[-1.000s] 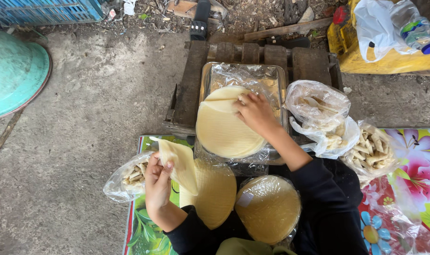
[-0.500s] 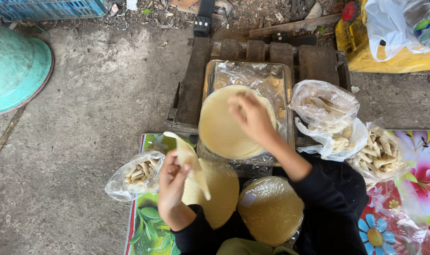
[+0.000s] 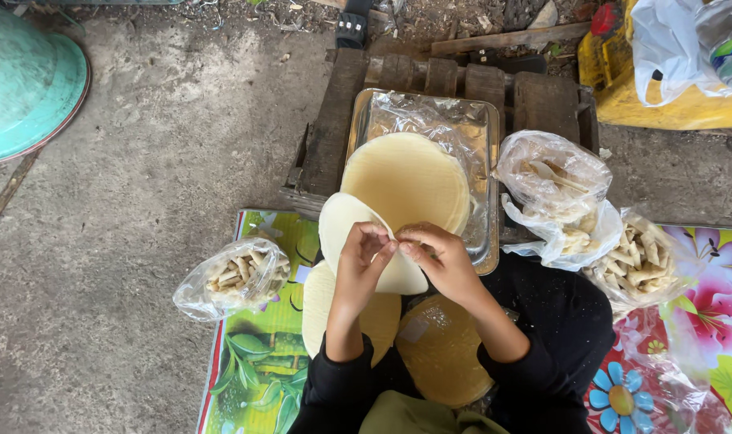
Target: The person separates and folds thin sheets of dough by hand, placing them onto a mat.
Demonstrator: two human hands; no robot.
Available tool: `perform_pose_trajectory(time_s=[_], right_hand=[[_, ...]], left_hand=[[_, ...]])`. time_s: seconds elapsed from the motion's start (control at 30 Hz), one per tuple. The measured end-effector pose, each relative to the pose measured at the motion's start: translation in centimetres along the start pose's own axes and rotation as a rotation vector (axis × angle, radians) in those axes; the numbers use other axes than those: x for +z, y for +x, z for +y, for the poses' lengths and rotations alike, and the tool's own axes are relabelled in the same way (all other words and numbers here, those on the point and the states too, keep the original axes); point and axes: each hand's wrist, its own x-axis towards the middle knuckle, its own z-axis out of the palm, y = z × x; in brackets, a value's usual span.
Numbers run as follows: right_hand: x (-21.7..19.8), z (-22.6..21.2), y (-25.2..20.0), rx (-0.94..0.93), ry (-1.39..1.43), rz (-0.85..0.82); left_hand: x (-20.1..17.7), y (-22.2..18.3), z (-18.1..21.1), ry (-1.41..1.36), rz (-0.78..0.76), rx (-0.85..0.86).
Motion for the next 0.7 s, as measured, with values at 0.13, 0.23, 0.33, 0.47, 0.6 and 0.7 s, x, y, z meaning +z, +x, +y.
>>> perform_pose_trajectory(time_s=[0.13,0.23,0.33,0.47,0.6,0.7], right_hand=[[0.0,1.7,0.0,0.013,0.154,-0.003],[-0.3,2.2,0.2,0.227,0.375,-0.040],[-0.4,2.3,0.2,0.300,0.478,-0.055],[-0.4,2.4,0.3,0.321,0.465,-0.050],[-0.3,2.3,0.2,0.298,0.367,-0.024],[-0.3,2.3,0.2,0.289,0.328,-0.026]], left_hand=[[0.2,0.3,-0.4,0.007,-0.023,0.000],[0.4,0.4,-0.4,0.038,-0.035,-0.006],[0.5,0.4,-0.3,0.060,-0.046,-0.011],[0.6,0.4,0.0,0.077,-0.070,-0.048],[0.9,0.5,0.4,0.168,-0.073,-0.062],[0.9,0.4,0.4,0.192,-0.082,-0.085]])
